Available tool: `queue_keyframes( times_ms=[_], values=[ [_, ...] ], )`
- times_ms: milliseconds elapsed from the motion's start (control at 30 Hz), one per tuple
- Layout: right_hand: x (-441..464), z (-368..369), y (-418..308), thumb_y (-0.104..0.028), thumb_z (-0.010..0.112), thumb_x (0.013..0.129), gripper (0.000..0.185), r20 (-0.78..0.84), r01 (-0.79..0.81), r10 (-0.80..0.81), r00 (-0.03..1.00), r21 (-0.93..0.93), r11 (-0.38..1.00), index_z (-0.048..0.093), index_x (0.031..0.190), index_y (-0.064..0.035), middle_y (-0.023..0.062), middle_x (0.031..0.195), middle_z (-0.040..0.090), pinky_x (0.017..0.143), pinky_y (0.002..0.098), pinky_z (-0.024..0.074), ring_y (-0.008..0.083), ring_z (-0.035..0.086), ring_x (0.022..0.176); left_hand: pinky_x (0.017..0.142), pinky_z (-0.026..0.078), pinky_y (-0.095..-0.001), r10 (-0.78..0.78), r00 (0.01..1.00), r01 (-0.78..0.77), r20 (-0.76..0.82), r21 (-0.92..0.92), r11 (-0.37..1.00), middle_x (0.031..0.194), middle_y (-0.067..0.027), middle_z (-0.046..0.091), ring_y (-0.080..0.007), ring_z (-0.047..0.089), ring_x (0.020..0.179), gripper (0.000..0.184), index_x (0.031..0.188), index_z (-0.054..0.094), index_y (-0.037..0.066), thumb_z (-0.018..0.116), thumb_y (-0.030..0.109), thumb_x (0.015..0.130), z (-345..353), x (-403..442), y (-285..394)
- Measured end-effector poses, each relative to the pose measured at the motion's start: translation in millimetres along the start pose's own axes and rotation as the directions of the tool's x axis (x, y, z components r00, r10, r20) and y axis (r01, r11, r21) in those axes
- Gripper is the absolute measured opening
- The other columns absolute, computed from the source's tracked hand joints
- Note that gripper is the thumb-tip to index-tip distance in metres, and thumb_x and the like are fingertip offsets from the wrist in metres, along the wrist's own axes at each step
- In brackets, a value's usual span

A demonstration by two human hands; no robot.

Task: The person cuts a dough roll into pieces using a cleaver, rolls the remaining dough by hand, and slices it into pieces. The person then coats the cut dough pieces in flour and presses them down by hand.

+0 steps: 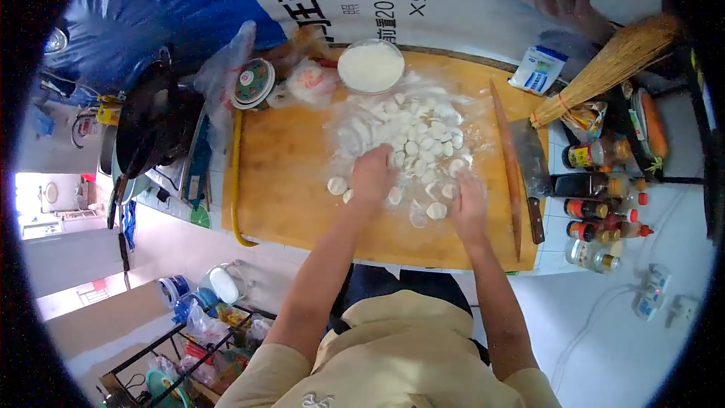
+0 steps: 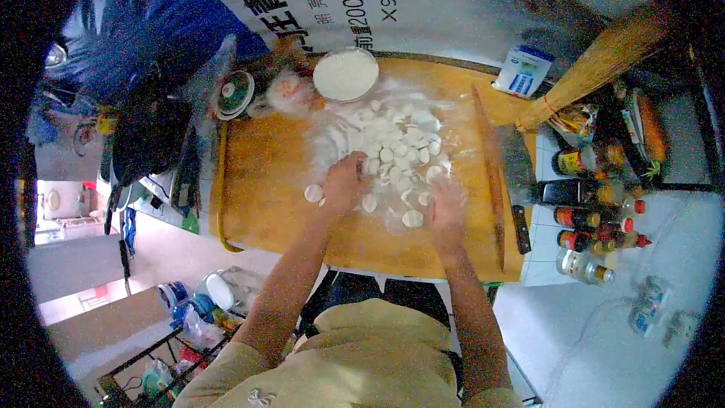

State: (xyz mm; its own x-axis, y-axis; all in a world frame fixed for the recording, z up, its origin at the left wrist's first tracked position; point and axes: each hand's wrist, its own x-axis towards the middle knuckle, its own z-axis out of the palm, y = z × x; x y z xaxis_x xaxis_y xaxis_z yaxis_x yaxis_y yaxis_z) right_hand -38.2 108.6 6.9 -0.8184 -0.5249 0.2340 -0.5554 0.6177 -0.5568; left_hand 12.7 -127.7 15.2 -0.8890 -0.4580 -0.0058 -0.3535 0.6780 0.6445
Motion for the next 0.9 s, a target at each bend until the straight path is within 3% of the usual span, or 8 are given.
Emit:
queue_keyframes(
  times_ms=[67,267,333,467,533,600,733,900],
  values=[
    [-3.9,5.9,0.7,0.002,0.056,0.080,0.045,0.055,0.027,-0.029,0.998,0.037,0.999,0.053,0.124,-0.0014,0.0183,0.130,0.052,0.104,0.0454,0.0359,0.0359,0.046,0.124,0.076,0.051,-0.0429,0.049,0.999,-0.048,-0.017,0.080,0.996,0.091,-0.0128,0.066,-0.0315,0.064,0.086,0.028,0.100,0.062,0.007,0.068,0.015,0.074,2.5,3.0,7.0],
    [8.3,27.9,-33.8,0.001,0.057,0.078,0.042,0.172,0.071,-0.084,0.981,0.081,0.994,0.055,0.119,-0.0024,0.0173,0.128,0.053,0.099,0.0432,0.0428,0.0351,0.049,0.120,0.085,0.047,-0.0414,-0.360,0.925,0.377,0.124,-0.155,0.913,0.103,-0.0127,0.064,-0.0337,0.059,0.099,0.028,0.103,0.062,0.005,0.067,0.009,0.075,-14.8,-3.7,-11.2],
    [6.8,29.6,-36.7,-0.001,0.057,0.079,0.041,0.191,0.043,-0.056,0.980,0.069,0.997,0.055,0.121,-0.0030,0.0173,0.129,0.052,0.099,0.0433,0.0427,0.0349,0.049,0.121,0.087,0.047,-0.0402,-0.047,0.980,0.052,-0.191,0.023,0.998,0.111,-0.0156,0.061,-0.0341,0.056,0.106,0.030,0.107,0.063,0.004,0.063,0.004,0.077,-11.3,-11.2,-48.2],
    [-9.6,27.9,-34.5,-0.013,0.056,0.085,0.043,0.281,0.186,-0.147,0.948,-0.116,0.976,0.051,0.126,-0.0029,0.0174,0.132,0.050,0.107,0.0464,0.0350,0.0363,0.046,0.123,0.091,0.047,-0.0416,0.080,0.962,-0.071,-0.262,0.045,0.996,0.114,-0.0175,0.058,-0.0339,0.053,0.110,0.032,0.112,0.062,0.003,0.061,0.002,0.080,-24.2,-18.2,-80.3],
    [-13.9,18.0,-39.7,-0.017,0.057,0.086,0.045,0.363,0.256,-0.177,0.915,-0.182,0.949,0.050,0.128,-0.0020,0.0173,0.134,0.048,0.109,0.0470,0.0321,0.0368,0.044,0.125,0.093,0.046,-0.0409,0.171,0.980,-0.146,-0.098,0.221,0.964,0.119,-0.0168,0.058,-0.0341,0.054,0.111,0.031,0.111,0.063,0.002,0.062,0.004,0.080,-29.7,-26.0,-84.9],
    [-18.1,12.3,-44.0,-0.031,0.053,0.090,0.057,0.613,0.334,-0.101,0.784,-0.279,0.900,0.044,0.134,0.0039,0.0170,0.148,0.033,0.117,0.0416,0.0173,0.0310,0.026,0.140,0.098,0.043,-0.0421,0.209,0.976,-0.189,-0.064,0.233,0.954,0.125,-0.0167,0.055,-0.0341,0.051,0.116,0.034,0.115,0.061,0.001,0.062,0.009,0.082,-26.8,-31.4,-86.2],
    [-26.2,20.6,-42.3,-0.040,0.052,0.091,0.062,0.552,0.345,-0.130,0.824,-0.306,0.887,0.044,0.135,0.0025,0.0182,0.149,0.031,0.118,0.0416,0.0149,0.0316,0.023,0.141,0.112,0.026,-0.0458,0.167,0.966,-0.241,0.195,0.460,0.855,0.145,-0.0162,0.039,-0.0320,0.034,0.135,0.058,0.137,0.043,0.002,0.056,0.032,0.090,-32.8,-45.9,-72.5],
    [-27.7,24.9,-38.9,-0.044,0.051,0.091,0.065,0.499,0.339,-0.160,0.852,-0.291,0.895,0.042,0.137,0.0018,0.0187,0.149,0.030,0.118,0.0416,0.0134,0.0325,0.023,0.141,0.117,0.012,-0.0457,0.039,0.965,-0.170,0.260,0.506,0.845,0.155,-0.0147,0.020,-0.0290,0.019,0.143,0.079,0.149,0.016,0.002,0.047,0.046,0.092,-30.8,-46.4,-54.9]
  ],
)
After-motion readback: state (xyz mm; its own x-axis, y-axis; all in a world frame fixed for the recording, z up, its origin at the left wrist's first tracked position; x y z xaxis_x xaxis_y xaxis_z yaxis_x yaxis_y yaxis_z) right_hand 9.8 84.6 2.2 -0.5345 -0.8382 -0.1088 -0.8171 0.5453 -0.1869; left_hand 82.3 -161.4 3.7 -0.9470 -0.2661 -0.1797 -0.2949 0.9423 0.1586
